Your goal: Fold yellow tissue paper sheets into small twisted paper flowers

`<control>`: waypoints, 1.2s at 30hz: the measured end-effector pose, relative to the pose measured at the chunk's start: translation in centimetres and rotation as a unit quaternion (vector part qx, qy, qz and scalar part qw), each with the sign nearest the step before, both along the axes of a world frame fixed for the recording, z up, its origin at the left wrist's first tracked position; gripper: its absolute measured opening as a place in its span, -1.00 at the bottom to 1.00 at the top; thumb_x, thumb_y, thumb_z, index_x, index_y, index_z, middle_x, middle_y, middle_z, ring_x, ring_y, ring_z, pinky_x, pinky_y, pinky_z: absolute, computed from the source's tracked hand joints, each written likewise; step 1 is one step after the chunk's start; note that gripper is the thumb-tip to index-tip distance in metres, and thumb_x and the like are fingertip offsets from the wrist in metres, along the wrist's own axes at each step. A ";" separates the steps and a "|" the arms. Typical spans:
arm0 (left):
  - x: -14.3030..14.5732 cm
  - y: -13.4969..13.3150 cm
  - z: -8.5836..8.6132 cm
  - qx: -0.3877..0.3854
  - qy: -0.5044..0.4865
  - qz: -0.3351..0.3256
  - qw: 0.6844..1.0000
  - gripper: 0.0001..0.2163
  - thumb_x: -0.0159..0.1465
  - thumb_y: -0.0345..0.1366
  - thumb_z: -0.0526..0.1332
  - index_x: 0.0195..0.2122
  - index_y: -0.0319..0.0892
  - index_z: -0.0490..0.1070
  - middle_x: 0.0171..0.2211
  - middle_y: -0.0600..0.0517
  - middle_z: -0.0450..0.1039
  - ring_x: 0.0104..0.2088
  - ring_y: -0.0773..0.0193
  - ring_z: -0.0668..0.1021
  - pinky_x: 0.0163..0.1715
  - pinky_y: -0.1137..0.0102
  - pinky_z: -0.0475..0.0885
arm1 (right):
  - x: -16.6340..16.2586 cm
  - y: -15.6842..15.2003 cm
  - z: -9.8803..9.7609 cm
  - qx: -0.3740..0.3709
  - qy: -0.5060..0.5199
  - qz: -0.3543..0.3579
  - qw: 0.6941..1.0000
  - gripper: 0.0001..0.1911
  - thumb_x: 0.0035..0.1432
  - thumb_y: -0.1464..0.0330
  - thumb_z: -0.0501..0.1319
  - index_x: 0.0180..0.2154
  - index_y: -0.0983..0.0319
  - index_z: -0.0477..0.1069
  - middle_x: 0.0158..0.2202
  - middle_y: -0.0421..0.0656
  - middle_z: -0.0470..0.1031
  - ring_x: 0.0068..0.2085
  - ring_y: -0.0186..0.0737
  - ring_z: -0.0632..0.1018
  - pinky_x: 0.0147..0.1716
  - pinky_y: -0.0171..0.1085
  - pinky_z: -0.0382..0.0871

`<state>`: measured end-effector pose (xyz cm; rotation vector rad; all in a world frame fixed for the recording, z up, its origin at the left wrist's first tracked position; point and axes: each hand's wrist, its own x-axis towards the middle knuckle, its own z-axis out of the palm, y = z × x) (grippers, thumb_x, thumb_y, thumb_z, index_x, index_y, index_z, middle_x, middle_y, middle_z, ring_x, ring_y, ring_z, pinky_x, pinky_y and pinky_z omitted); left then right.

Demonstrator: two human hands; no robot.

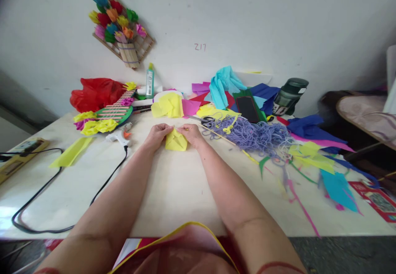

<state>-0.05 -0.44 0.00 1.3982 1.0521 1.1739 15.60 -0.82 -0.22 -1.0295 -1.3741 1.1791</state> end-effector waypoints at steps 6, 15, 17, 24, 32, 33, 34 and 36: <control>-0.1 0.1 -0.2 0.005 0.011 0.005 1.000 -0.70 -0.05 -0.10 0.27 -0.59 -0.23 0.25 -0.70 0.17 0.19 -0.67 0.50 0.21 -0.66 0.52 0.04 | -0.2 -0.2 0.3 0.012 -0.015 -0.038 0.999 -0.75 -0.25 0.22 0.26 -0.58 0.31 0.42 -0.62 -0.25 0.38 -0.55 -0.37 0.35 -0.50 -0.35 0.22; 0.1 -0.2 0.3 -0.024 -0.043 -0.041 0.998 -0.72 -0.10 -0.12 0.30 -0.54 -0.23 0.31 -0.65 0.13 0.31 -0.65 0.45 0.33 -0.62 0.51 0.19 | -0.2 -0.3 0.3 0.006 0.017 -0.020 1.000 -0.78 -0.25 0.25 0.28 -0.58 0.30 0.43 -0.61 -0.25 0.40 -0.55 -0.38 0.37 -0.49 -0.35 0.25; 0.1 -0.2 0.3 -0.024 -0.046 -0.034 0.998 -0.72 -0.10 -0.13 0.30 -0.55 -0.23 0.30 -0.66 0.13 0.31 -0.66 0.45 0.33 -0.63 0.51 0.20 | -0.2 -0.2 0.2 0.004 0.022 -0.009 1.000 -0.77 -0.23 0.24 0.28 -0.56 0.30 0.44 -0.59 -0.24 0.42 -0.54 -0.37 0.38 -0.48 -0.35 0.26; -0.1 0.0 0.1 -0.029 -0.034 0.010 0.999 -0.73 -0.10 -0.14 0.31 -0.53 -0.23 0.32 -0.67 0.11 0.35 -0.67 0.40 0.38 -0.65 0.49 0.25 | 0.1 0.1 -0.2 -0.016 0.024 -0.006 1.000 -0.77 -0.23 0.23 0.28 -0.55 0.29 0.41 -0.63 -0.25 0.39 -0.59 -0.37 0.36 -0.55 -0.35 0.24; 0.1 -0.1 0.3 -0.036 -0.128 -0.005 0.991 -0.67 -0.05 -0.11 0.29 -0.37 -0.27 0.39 -0.53 0.01 0.46 -0.56 0.31 0.48 -0.53 0.43 0.37 | -0.3 -0.1 0.3 -0.009 0.009 -0.060 0.998 -0.78 -0.20 0.23 0.25 -0.56 0.28 0.42 -0.64 -0.23 0.39 -0.58 -0.32 0.39 -0.58 -0.34 0.27; 0.0 -0.2 0.5 -0.034 -0.142 -0.010 0.989 -0.64 -0.04 -0.12 0.29 -0.29 -0.26 0.39 -0.50 0.00 0.47 -0.53 0.29 0.49 -0.50 0.42 0.38 | -0.3 0.0 0.2 -0.006 0.012 -0.063 0.998 -0.78 -0.19 0.23 0.25 -0.55 0.28 0.43 -0.64 -0.23 0.40 -0.56 -0.31 0.40 -0.57 -0.33 0.28; 0.0 -0.3 0.7 -0.029 -0.154 -0.013 0.987 -0.59 -0.04 -0.13 0.29 -0.20 -0.25 0.38 -0.47 0.00 0.48 -0.50 0.28 0.51 -0.46 0.41 0.39 | -0.3 0.1 0.2 -0.003 0.016 -0.068 0.998 -0.77 -0.19 0.22 0.24 -0.55 0.27 0.43 -0.63 -0.22 0.41 -0.55 -0.30 0.41 -0.57 -0.33 0.29; -0.1 -0.6 1.0 -0.013 -0.167 -0.030 0.985 -0.46 -0.05 -0.18 0.31 -0.02 -0.20 0.29 -0.42 0.00 0.49 -0.45 0.27 0.52 -0.40 0.40 0.41 | -0.2 0.3 0.1 -0.004 0.023 -0.078 0.997 -0.76 -0.19 0.21 0.24 -0.53 0.27 0.44 -0.61 -0.21 0.43 -0.55 -0.30 0.42 -0.58 -0.33 0.30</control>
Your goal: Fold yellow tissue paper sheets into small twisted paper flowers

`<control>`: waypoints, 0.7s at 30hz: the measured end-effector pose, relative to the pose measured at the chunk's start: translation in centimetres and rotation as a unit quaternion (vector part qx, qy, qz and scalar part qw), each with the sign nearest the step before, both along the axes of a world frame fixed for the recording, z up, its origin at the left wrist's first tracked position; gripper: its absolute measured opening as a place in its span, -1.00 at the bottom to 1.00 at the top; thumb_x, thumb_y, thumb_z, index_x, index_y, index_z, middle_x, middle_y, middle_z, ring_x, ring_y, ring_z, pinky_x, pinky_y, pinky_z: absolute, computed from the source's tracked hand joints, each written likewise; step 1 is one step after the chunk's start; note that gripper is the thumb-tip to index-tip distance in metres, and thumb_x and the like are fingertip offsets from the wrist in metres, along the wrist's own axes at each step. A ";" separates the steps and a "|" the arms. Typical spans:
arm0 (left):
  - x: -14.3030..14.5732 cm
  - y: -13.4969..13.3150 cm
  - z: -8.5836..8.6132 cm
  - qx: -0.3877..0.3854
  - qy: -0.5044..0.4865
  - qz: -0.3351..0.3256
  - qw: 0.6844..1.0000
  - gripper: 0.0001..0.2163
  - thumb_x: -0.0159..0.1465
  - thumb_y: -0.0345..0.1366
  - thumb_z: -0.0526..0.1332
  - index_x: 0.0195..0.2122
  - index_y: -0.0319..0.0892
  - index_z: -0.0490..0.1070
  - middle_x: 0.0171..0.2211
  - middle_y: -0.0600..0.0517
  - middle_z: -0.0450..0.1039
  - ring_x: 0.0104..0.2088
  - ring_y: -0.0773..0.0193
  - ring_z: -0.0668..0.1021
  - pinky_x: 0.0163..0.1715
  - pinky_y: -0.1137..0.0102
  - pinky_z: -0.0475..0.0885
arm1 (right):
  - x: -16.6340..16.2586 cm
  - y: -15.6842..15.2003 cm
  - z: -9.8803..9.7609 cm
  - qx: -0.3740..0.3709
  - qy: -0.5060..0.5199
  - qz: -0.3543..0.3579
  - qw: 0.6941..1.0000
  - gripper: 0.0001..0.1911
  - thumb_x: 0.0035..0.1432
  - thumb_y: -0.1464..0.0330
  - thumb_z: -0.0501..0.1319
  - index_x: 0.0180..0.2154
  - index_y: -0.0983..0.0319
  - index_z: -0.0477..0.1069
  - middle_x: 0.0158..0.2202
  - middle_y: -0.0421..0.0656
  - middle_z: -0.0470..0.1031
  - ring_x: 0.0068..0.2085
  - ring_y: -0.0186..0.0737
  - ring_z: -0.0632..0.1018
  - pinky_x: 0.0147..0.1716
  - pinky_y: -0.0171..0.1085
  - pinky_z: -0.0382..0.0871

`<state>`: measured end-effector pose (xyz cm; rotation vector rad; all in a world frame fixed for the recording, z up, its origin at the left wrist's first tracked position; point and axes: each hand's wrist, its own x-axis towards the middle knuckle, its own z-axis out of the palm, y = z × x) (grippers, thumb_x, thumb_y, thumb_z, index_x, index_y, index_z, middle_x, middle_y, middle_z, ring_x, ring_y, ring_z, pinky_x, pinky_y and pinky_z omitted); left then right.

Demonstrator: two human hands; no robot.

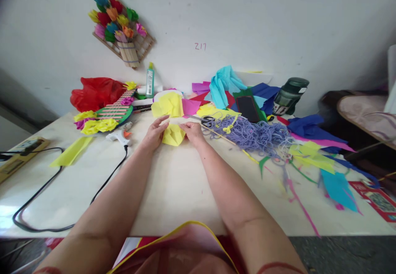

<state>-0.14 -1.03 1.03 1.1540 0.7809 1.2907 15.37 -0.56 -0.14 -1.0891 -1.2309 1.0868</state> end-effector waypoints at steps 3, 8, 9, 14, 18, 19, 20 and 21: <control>-0.2 -0.3 0.4 0.009 0.001 -0.052 0.999 -0.34 -0.06 -0.25 0.32 0.10 -0.15 0.18 -0.41 0.01 0.50 -0.42 0.25 0.53 -0.36 0.39 0.41 | 0.1 0.1 0.0 -0.016 0.015 -0.014 1.000 -0.74 -0.19 0.20 0.24 -0.50 0.28 0.44 -0.59 -0.21 0.44 -0.57 -0.30 0.42 -0.62 -0.34 0.29; -0.5 -0.3 0.3 -0.016 -0.012 -0.066 0.998 -0.42 -0.05 -0.28 0.30 0.04 -0.21 0.27 -0.28 -0.07 0.50 -0.30 0.20 0.53 -0.27 0.37 0.40 | 0.2 0.2 -0.1 -0.018 0.029 -0.033 0.999 -0.73 -0.20 0.18 0.23 -0.49 0.27 0.43 -0.59 -0.20 0.44 -0.58 -0.30 0.41 -0.66 -0.34 0.28; -0.5 -0.3 0.2 -0.021 -0.010 -0.070 0.997 -0.44 -0.05 -0.29 0.30 0.03 -0.21 0.30 -0.26 -0.08 0.49 -0.28 0.19 0.53 -0.26 0.36 0.40 | 0.2 0.3 -0.1 -0.017 0.030 -0.034 0.999 -0.73 -0.20 0.18 0.22 -0.49 0.26 0.43 -0.58 -0.20 0.44 -0.58 -0.29 0.41 -0.66 -0.33 0.28; -0.4 0.2 -0.5 -0.032 0.027 -0.078 0.996 -0.52 -0.13 -0.32 0.36 -0.11 -0.21 0.41 -0.26 -0.07 0.50 -0.32 0.23 0.53 -0.26 0.35 0.40 | 0.3 0.4 -0.4 -0.014 0.022 -0.037 0.999 -0.74 -0.19 0.17 0.22 -0.51 0.24 0.42 -0.55 -0.18 0.45 -0.53 -0.27 0.44 -0.60 -0.32 0.31; -0.3 0.4 -0.8 -0.034 0.042 -0.061 0.997 -0.56 -0.16 -0.31 0.37 -0.19 -0.25 0.46 -0.34 -0.07 0.52 -0.36 0.23 0.53 -0.30 0.34 0.40 | 0.3 0.3 -0.3 -0.009 0.030 -0.010 0.999 -0.71 -0.19 0.17 0.23 -0.45 0.25 0.43 -0.49 -0.18 0.48 -0.49 -0.27 0.46 -0.54 -0.31 0.34; -0.3 0.5 -0.9 -0.033 0.045 -0.055 0.997 -0.57 -0.16 -0.31 0.38 -0.20 -0.25 0.46 -0.36 -0.06 0.52 -0.37 0.23 0.53 -0.31 0.34 0.40 | 0.3 0.3 -0.3 -0.010 0.031 -0.002 0.999 -0.70 -0.19 0.17 0.24 -0.42 0.25 0.43 -0.48 -0.18 0.48 -0.48 -0.27 0.47 -0.53 -0.31 0.34; -0.3 0.5 -0.9 -0.031 0.048 -0.050 0.997 -0.57 -0.16 -0.31 0.38 -0.21 -0.25 0.47 -0.37 -0.06 0.52 -0.37 0.23 0.53 -0.31 0.35 0.40 | 0.4 0.3 -0.3 -0.011 0.033 0.005 0.999 -0.68 -0.20 0.17 0.25 -0.40 0.25 0.44 -0.47 -0.18 0.49 -0.47 -0.27 0.47 -0.52 -0.31 0.34; -0.3 0.6 -0.9 -0.029 0.052 -0.044 0.997 -0.57 -0.17 -0.30 0.38 -0.21 -0.25 0.47 -0.37 -0.06 0.52 -0.38 0.23 0.53 -0.31 0.35 0.40 | 0.4 0.3 -0.2 -0.011 0.035 0.011 0.999 -0.67 -0.21 0.18 0.27 -0.37 0.25 0.44 -0.48 -0.18 0.48 -0.47 -0.28 0.47 -0.51 -0.32 0.34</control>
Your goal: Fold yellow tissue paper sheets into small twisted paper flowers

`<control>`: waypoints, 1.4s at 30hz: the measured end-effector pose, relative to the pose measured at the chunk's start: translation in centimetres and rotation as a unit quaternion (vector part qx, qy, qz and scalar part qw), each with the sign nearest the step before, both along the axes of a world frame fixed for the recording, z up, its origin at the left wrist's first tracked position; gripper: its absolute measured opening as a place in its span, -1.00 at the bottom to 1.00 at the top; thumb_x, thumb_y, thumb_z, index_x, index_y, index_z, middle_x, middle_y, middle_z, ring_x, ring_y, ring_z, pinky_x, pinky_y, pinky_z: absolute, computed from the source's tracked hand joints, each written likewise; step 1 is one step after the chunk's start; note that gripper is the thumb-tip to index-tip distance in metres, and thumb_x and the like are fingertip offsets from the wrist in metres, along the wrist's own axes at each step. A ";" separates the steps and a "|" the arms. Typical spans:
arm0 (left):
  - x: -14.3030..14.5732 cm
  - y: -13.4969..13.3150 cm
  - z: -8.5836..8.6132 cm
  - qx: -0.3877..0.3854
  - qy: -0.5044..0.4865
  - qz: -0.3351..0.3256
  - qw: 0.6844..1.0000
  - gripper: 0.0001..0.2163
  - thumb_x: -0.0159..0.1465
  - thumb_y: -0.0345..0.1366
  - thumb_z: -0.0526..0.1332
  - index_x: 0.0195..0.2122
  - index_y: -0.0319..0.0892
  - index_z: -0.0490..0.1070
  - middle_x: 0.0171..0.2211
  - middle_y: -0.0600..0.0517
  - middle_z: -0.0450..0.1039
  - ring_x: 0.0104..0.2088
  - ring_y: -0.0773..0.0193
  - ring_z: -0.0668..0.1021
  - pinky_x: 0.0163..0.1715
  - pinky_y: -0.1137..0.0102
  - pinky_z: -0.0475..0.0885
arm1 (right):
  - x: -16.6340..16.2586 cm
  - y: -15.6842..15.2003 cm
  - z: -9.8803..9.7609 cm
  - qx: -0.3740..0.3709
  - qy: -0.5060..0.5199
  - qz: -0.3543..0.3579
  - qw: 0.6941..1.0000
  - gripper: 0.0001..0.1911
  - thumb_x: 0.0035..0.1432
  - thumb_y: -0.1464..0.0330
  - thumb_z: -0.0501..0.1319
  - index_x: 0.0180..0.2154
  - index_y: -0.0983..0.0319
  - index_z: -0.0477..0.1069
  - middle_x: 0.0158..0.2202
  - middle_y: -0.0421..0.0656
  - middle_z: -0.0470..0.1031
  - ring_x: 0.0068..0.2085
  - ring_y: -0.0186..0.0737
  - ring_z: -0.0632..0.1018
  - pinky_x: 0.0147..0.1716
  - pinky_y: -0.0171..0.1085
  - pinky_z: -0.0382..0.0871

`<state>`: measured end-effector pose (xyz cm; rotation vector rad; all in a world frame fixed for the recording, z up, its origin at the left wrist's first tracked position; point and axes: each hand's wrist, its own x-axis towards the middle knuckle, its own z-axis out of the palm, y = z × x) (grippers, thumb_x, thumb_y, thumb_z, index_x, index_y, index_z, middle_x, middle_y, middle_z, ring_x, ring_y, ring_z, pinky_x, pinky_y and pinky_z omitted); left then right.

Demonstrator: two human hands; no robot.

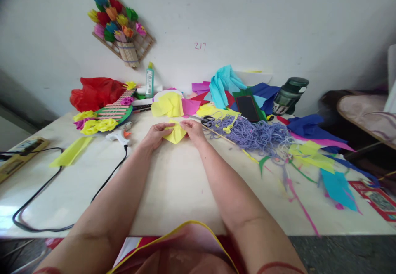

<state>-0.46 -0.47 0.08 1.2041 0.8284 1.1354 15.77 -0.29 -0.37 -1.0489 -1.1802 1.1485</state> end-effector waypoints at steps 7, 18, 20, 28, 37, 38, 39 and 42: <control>-0.3 0.3 -0.3 0.018 0.006 0.006 1.000 -0.59 -0.16 -0.26 0.37 -0.23 -0.26 0.47 -0.39 -0.05 0.52 -0.42 0.27 0.52 -0.34 0.37 0.40 | 0.4 -0.5 0.5 -0.007 0.016 0.086 0.996 -0.50 -0.24 0.25 0.31 -0.15 0.23 0.42 -0.43 -0.19 0.50 -0.48 -0.35 0.46 -0.54 -0.38 0.31; -0.3 0.2 -0.2 0.017 0.020 0.005 1.000 -0.62 -0.14 -0.26 0.36 -0.26 -0.26 0.47 -0.41 -0.04 0.51 -0.44 0.27 0.51 -0.37 0.37 0.39 | 0.2 -0.1 -0.2 -0.011 -0.022 0.069 0.997 -0.72 -0.30 0.29 0.33 -0.44 0.27 0.49 -0.53 -0.17 0.48 -0.52 -0.33 0.45 -0.60 -0.35 0.32; -0.3 0.2 -0.1 0.016 0.023 0.007 1.000 -0.62 -0.15 -0.25 0.36 -0.27 -0.26 0.47 -0.41 -0.05 0.51 -0.43 0.26 0.51 -0.37 0.37 0.39 | 0.2 -0.1 -0.2 -0.009 -0.027 0.062 0.998 -0.73 -0.30 0.28 0.33 -0.45 0.27 0.49 -0.53 -0.17 0.48 -0.52 -0.32 0.45 -0.60 -0.35 0.33; -0.3 0.3 -0.3 0.022 0.047 0.014 0.999 -0.61 -0.16 -0.25 0.37 -0.27 -0.26 0.47 -0.43 -0.03 0.50 -0.44 0.29 0.50 -0.36 0.38 0.38 | 0.1 0.0 -0.5 0.005 -0.043 0.057 0.997 -0.71 -0.30 0.24 0.33 -0.47 0.29 0.48 -0.56 -0.18 0.46 -0.54 -0.33 0.44 -0.59 -0.34 0.34; -0.1 0.3 -0.1 0.029 0.043 0.039 0.998 -0.54 -0.20 -0.27 0.38 -0.21 -0.26 0.45 -0.36 -0.04 0.50 -0.39 0.26 0.51 -0.32 0.36 0.40 | -0.2 0.0 -0.4 -0.002 -0.032 0.074 0.997 -0.73 -0.33 0.27 0.35 -0.48 0.27 0.48 -0.58 -0.19 0.46 -0.54 -0.28 0.46 -0.57 -0.29 0.40; 0.0 0.2 0.0 0.037 0.035 0.040 0.998 -0.49 -0.20 -0.28 0.38 -0.15 -0.25 0.42 -0.34 -0.04 0.50 -0.38 0.25 0.51 -0.31 0.36 0.40 | -0.2 0.0 -0.4 -0.003 -0.031 0.070 0.997 -0.75 -0.33 0.29 0.35 -0.48 0.27 0.48 -0.58 -0.19 0.46 -0.54 -0.28 0.46 -0.57 -0.28 0.40; 0.0 0.2 0.1 0.045 0.024 0.038 0.998 -0.43 -0.20 -0.28 0.38 -0.09 -0.23 0.38 -0.32 -0.04 0.49 -0.37 0.25 0.52 -0.30 0.36 0.40 | -0.3 0.0 -0.5 -0.002 -0.031 0.066 0.997 -0.76 -0.31 0.30 0.34 -0.48 0.26 0.48 -0.58 -0.18 0.46 -0.54 -0.27 0.47 -0.57 -0.28 0.41; 0.0 0.1 0.3 0.054 0.003 0.023 0.998 -0.23 -0.19 -0.29 0.38 0.11 -0.19 0.17 -0.32 -0.05 0.50 -0.37 0.22 0.53 -0.30 0.33 0.42 | -0.5 0.0 -0.4 0.009 -0.027 0.064 0.998 -0.67 -0.28 0.34 0.31 -0.33 0.26 0.49 -0.50 -0.17 0.48 -0.51 -0.27 0.48 -0.55 -0.27 0.41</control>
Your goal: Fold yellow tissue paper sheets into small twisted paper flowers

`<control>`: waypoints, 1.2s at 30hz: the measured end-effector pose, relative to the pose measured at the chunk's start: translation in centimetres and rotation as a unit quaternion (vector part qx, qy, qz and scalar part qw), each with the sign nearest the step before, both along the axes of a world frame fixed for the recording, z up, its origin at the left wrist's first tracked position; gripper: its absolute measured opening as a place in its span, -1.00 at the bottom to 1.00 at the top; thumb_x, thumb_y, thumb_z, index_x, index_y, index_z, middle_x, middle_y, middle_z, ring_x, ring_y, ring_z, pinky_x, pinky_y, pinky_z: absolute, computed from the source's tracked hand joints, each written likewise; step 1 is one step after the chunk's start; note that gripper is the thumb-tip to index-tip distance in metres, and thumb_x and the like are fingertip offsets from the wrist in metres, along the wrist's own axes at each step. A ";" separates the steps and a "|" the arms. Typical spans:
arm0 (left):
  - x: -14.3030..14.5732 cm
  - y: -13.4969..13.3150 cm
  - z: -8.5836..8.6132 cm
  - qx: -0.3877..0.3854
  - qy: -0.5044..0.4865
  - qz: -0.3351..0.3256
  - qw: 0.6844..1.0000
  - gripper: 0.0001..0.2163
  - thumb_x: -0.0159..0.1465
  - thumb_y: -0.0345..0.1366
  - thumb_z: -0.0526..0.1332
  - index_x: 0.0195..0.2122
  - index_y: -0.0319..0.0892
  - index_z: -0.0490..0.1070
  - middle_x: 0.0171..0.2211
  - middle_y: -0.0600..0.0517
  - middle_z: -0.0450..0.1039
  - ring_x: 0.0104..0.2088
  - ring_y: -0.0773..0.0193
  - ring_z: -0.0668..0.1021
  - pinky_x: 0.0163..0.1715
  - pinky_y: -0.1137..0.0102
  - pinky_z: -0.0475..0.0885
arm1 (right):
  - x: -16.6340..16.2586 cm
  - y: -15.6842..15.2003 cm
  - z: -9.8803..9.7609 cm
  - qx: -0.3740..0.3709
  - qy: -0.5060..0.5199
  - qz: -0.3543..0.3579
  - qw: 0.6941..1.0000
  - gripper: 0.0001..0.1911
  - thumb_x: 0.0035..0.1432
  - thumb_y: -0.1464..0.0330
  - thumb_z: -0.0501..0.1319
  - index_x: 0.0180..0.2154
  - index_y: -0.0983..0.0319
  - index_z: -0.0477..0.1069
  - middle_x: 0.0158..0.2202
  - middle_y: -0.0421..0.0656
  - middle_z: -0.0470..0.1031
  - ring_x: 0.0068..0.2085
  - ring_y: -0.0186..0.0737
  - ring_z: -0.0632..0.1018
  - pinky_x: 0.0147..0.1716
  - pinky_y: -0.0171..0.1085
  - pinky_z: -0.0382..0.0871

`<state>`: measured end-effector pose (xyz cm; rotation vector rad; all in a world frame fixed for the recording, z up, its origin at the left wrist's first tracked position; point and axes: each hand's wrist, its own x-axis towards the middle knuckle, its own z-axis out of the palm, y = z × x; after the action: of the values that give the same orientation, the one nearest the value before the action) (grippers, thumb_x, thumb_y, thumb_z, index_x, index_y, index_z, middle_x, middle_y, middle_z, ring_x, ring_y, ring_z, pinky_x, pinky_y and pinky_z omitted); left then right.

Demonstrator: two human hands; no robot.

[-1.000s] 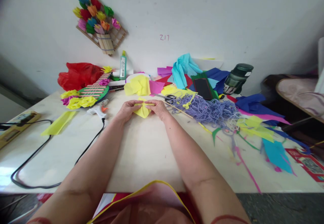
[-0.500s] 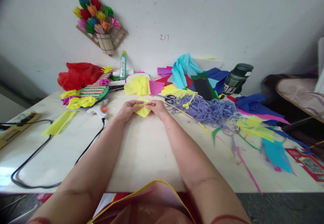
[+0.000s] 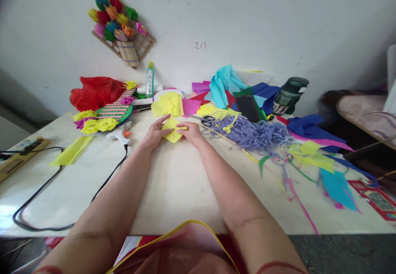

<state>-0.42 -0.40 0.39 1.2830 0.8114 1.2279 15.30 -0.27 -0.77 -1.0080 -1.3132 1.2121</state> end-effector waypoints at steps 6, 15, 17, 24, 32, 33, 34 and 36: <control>-0.1 -0.1 0.1 -0.001 -0.003 -0.001 1.000 -0.10 -0.17 -0.29 0.38 0.20 -0.16 -0.04 -0.35 -0.03 0.52 -0.40 0.22 0.54 -0.31 0.32 0.43 | 0.2 -0.3 0.4 0.008 0.011 0.013 1.000 -0.30 -0.25 0.33 0.31 0.04 0.18 0.27 -0.25 -0.13 0.49 -0.38 -0.28 0.51 -0.48 -0.33 0.42; 0.0 -0.4 0.4 0.004 0.022 -0.018 1.000 -0.11 -0.17 -0.27 0.38 0.19 -0.22 -0.01 -0.34 -0.06 0.51 -0.41 0.23 0.54 -0.31 0.33 0.43 | 0.5 -0.5 0.7 -0.030 -0.025 0.025 0.999 -0.61 -0.24 0.29 0.31 -0.27 0.29 0.45 -0.54 -0.18 0.46 -0.55 -0.28 0.46 -0.65 -0.32 0.36; 0.0 -0.3 0.3 0.009 0.026 -0.023 0.999 -0.12 -0.17 -0.27 0.38 0.18 -0.23 0.01 -0.33 -0.06 0.51 -0.41 0.23 0.54 -0.31 0.33 0.43 | 0.3 -0.6 0.9 -0.035 -0.028 0.016 0.999 -0.61 -0.26 0.31 0.32 -0.28 0.29 0.46 -0.55 -0.19 0.45 -0.55 -0.30 0.45 -0.65 -0.33 0.35; -0.1 0.1 -0.1 0.007 0.012 -0.025 1.000 -0.16 -0.18 -0.30 0.38 0.15 -0.25 0.07 -0.30 -0.08 0.50 -0.37 0.21 0.54 -0.28 0.31 0.42 | 0.4 -0.8 1.2 -0.039 -0.027 0.016 0.999 -0.63 -0.24 0.26 0.31 -0.30 0.29 0.47 -0.52 -0.18 0.48 -0.52 -0.31 0.46 -0.63 -0.37 0.35; 0.2 -0.3 0.2 -0.001 0.020 -0.046 0.999 -0.18 -0.15 -0.34 0.38 0.16 -0.24 0.06 -0.28 -0.10 0.48 -0.34 0.20 0.53 -0.27 0.30 0.43 | 0.9 -0.3 0.9 -0.045 -0.055 0.003 0.997 -0.78 -0.24 0.26 0.29 -0.52 0.29 0.43 -0.60 -0.22 0.43 -0.59 -0.33 0.42 -0.69 -0.39 0.27; 0.1 -0.2 0.2 0.000 0.019 -0.041 0.999 -0.18 -0.16 -0.34 0.38 0.16 -0.24 0.07 -0.27 -0.10 0.48 -0.34 0.21 0.53 -0.27 0.30 0.43 | 0.8 -0.4 1.0 -0.046 -0.052 0.001 0.998 -0.78 -0.25 0.26 0.29 -0.54 0.28 0.42 -0.61 -0.23 0.43 -0.59 -0.33 0.42 -0.68 -0.38 0.28; 0.1 -0.2 0.2 0.000 0.019 -0.035 0.999 -0.18 -0.16 -0.35 0.38 0.15 -0.24 0.08 -0.27 -0.10 0.48 -0.34 0.21 0.53 -0.27 0.31 0.43 | 0.7 -0.5 1.0 -0.047 -0.046 0.001 0.998 -0.78 -0.25 0.25 0.29 -0.55 0.28 0.40 -0.61 -0.23 0.43 -0.59 -0.33 0.42 -0.67 -0.38 0.28; 0.1 -0.1 0.1 0.001 0.017 -0.021 1.000 -0.19 -0.17 -0.35 0.38 0.14 -0.24 0.10 -0.27 -0.09 0.48 -0.33 0.21 0.53 -0.26 0.31 0.43 | 0.5 -0.6 1.1 -0.049 -0.032 0.004 0.998 -0.78 -0.24 0.25 0.29 -0.55 0.27 0.38 -0.62 -0.23 0.42 -0.58 -0.32 0.43 -0.65 -0.36 0.29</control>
<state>-0.31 -0.49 0.49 1.3191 0.8030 1.1770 15.82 -0.91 0.38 -1.1214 -1.3190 1.2692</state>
